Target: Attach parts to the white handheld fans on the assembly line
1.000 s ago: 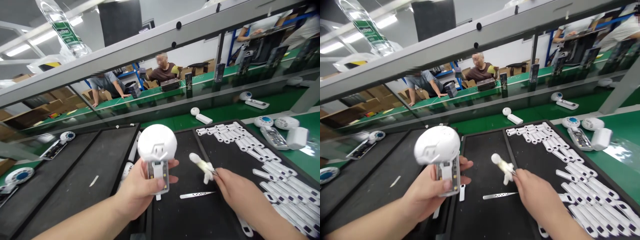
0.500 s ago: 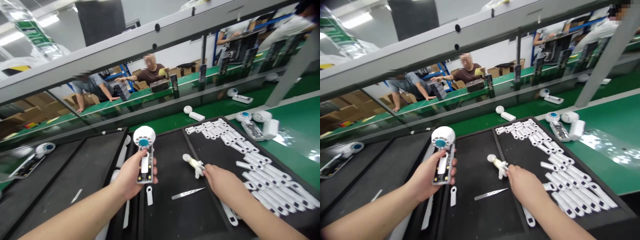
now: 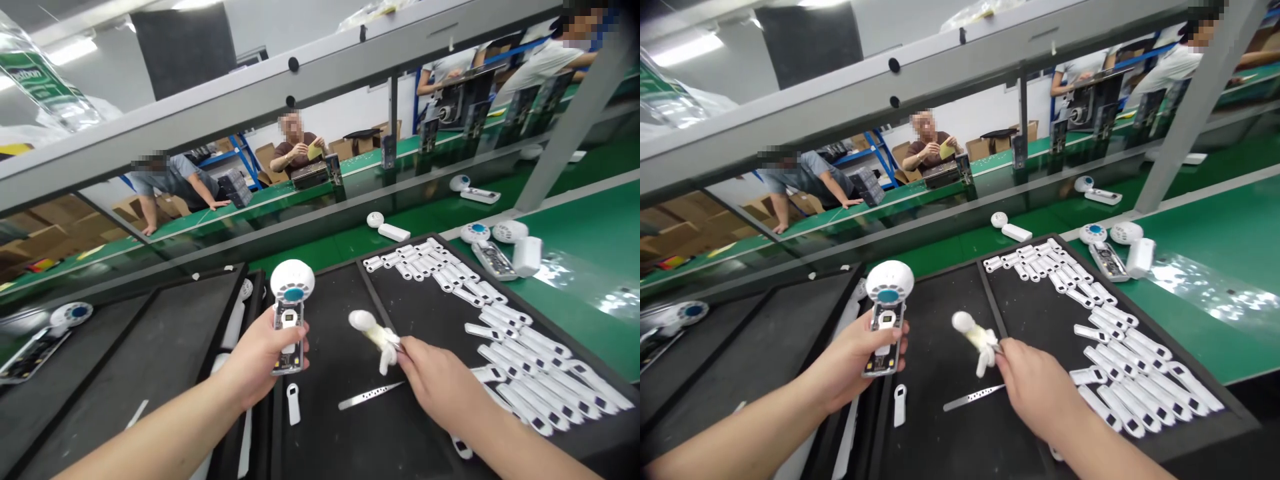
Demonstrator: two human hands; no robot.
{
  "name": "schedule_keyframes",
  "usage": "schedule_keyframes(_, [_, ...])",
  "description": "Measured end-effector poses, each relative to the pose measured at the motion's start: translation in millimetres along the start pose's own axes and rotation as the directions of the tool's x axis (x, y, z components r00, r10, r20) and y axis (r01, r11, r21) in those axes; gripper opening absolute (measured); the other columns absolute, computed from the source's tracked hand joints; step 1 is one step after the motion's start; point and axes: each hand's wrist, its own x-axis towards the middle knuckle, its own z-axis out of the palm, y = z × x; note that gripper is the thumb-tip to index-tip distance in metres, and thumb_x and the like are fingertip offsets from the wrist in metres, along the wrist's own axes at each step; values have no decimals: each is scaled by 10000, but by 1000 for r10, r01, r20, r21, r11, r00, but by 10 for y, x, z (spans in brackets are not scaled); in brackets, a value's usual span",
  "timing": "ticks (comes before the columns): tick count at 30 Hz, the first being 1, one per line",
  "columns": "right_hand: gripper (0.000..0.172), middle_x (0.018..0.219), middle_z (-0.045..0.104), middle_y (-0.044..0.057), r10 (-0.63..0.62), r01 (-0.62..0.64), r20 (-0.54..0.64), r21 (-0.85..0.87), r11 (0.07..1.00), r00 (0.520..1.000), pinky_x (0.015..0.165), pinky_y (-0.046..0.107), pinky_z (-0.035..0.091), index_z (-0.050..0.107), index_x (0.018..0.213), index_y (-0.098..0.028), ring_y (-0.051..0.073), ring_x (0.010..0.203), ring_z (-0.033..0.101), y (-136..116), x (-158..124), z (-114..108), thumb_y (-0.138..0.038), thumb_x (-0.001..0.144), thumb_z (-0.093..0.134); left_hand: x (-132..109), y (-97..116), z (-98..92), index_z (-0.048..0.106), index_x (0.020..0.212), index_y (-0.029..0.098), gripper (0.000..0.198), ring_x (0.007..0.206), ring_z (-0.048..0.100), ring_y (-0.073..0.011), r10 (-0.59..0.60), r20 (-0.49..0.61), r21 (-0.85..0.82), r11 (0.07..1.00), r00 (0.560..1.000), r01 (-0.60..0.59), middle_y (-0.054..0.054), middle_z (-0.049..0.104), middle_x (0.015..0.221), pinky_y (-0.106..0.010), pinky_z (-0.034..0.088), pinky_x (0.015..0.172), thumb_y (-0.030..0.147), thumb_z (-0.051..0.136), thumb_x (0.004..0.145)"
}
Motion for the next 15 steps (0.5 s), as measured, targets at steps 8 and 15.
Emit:
schedule_keyframes(8, [207, 645, 591, 12, -11, 40, -182, 153, 987, 983, 500, 291, 326, 461, 804, -219, 180, 508, 561, -326, 523, -283, -176, 972, 348, -415, -141, 311, 492, 831, 187, 312, 542, 513, -115, -128, 259, 243, 968, 957, 63, 24, 557, 683, -256, 471, 507, 245, 739, 651])
schedule_keyframes(15, [164, 729, 623, 22, -84, 198, -320, 345, 918, 944, 569, 259, 439, 486, 928, -221, 162, 591, 613, -461, 191, -323, -112, 942, 365, -514, -194, 297, 516, 895, 186, 343, 575, 548, -120, -21, 102, 192, 981, 995, 1, 11, 580, 751, -237, 469, 520, 227, 748, 646])
